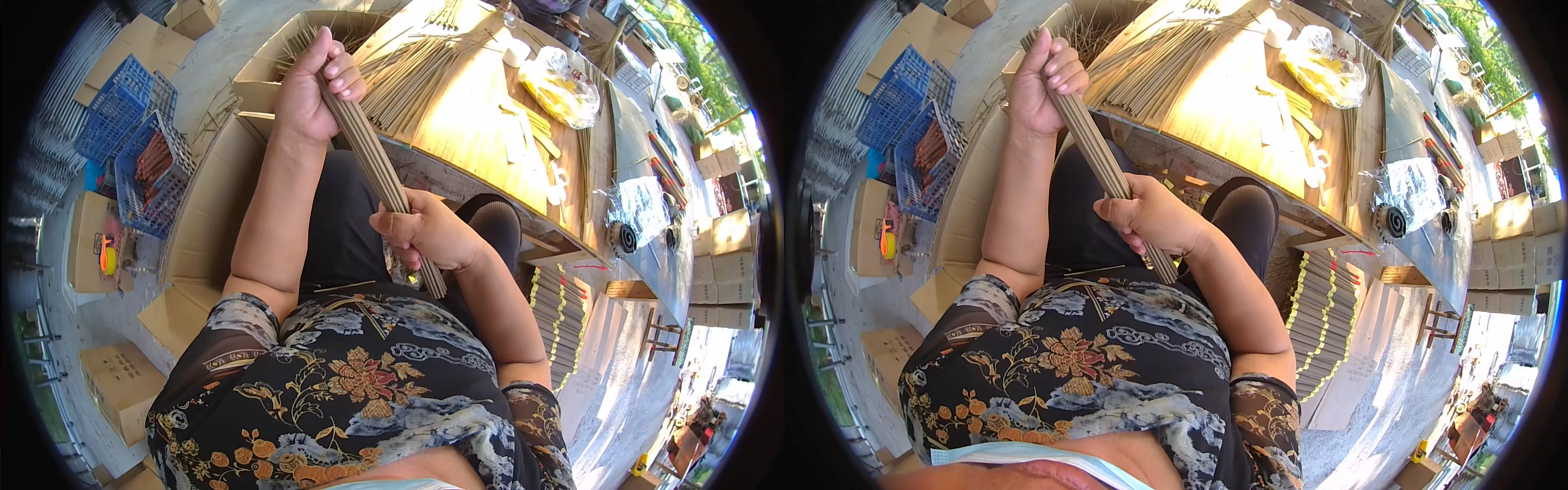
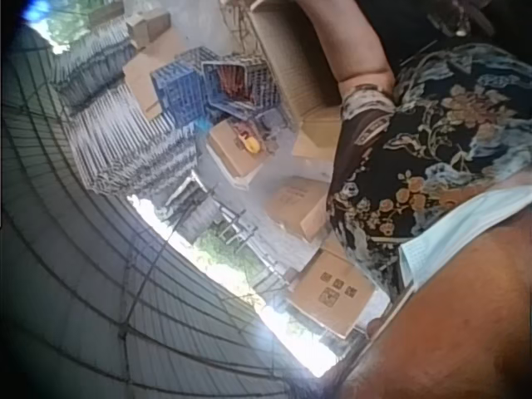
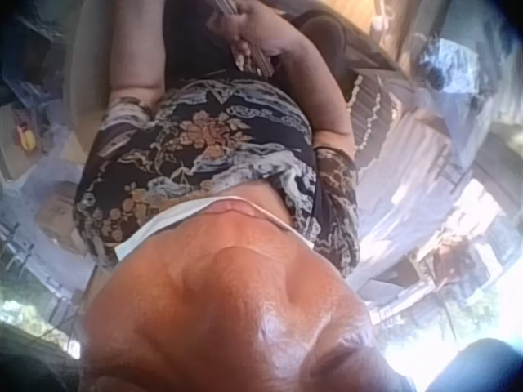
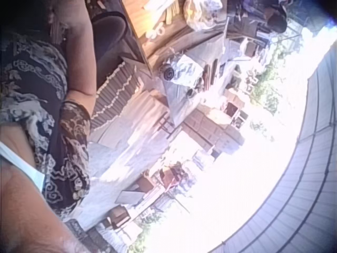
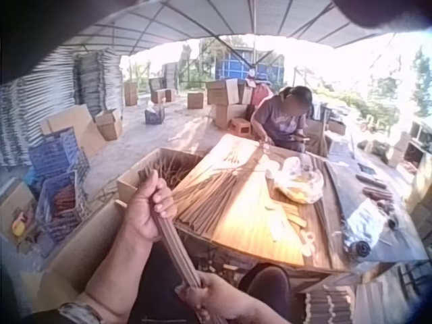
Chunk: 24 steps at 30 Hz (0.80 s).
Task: The person gathers thin sticks from a cardboard box, aligns them into a bundle, and secures the bundle with a yellow paper band. The person repeats this process, placing finished bundles on the table.
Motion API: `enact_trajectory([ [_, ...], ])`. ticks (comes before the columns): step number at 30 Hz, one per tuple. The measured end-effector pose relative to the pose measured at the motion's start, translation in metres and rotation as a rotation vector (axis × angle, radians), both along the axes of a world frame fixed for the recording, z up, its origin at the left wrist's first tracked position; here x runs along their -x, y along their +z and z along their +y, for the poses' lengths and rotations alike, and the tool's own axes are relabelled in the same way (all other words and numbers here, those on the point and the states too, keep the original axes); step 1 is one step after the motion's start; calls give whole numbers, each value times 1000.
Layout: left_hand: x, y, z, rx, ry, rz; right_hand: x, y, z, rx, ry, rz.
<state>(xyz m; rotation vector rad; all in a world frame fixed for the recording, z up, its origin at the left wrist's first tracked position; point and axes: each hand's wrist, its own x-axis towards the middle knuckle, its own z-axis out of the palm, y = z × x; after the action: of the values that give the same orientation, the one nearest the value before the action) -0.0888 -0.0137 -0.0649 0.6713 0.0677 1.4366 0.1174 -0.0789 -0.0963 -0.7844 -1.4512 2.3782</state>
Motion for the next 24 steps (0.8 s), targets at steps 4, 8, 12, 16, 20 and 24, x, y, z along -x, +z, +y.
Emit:
enact_trajectory([
  [4, -43, -7, -33, 199, 277, 192, 1, 4, -4, -227, -81, -107],
  [8, -63, -22, -57, 302, 161, 198, 6, 10, -3, -362, -123, -180],
  [12, -59, -25, -59, 252, 158, 141, 7, 9, -2, -353, -104, -197],
  [16, -59, -24, -59, 203, 247, 207, -1, -2, 5, -600, -205, -134],
  [20, -55, -25, -59, 157, 366, 293, -4, -1, 4, -1004, -446, -161],
  [24, -57, -28, -59, 135, 424, 344, -2, -3, 0, -1007, -522, -230],
])
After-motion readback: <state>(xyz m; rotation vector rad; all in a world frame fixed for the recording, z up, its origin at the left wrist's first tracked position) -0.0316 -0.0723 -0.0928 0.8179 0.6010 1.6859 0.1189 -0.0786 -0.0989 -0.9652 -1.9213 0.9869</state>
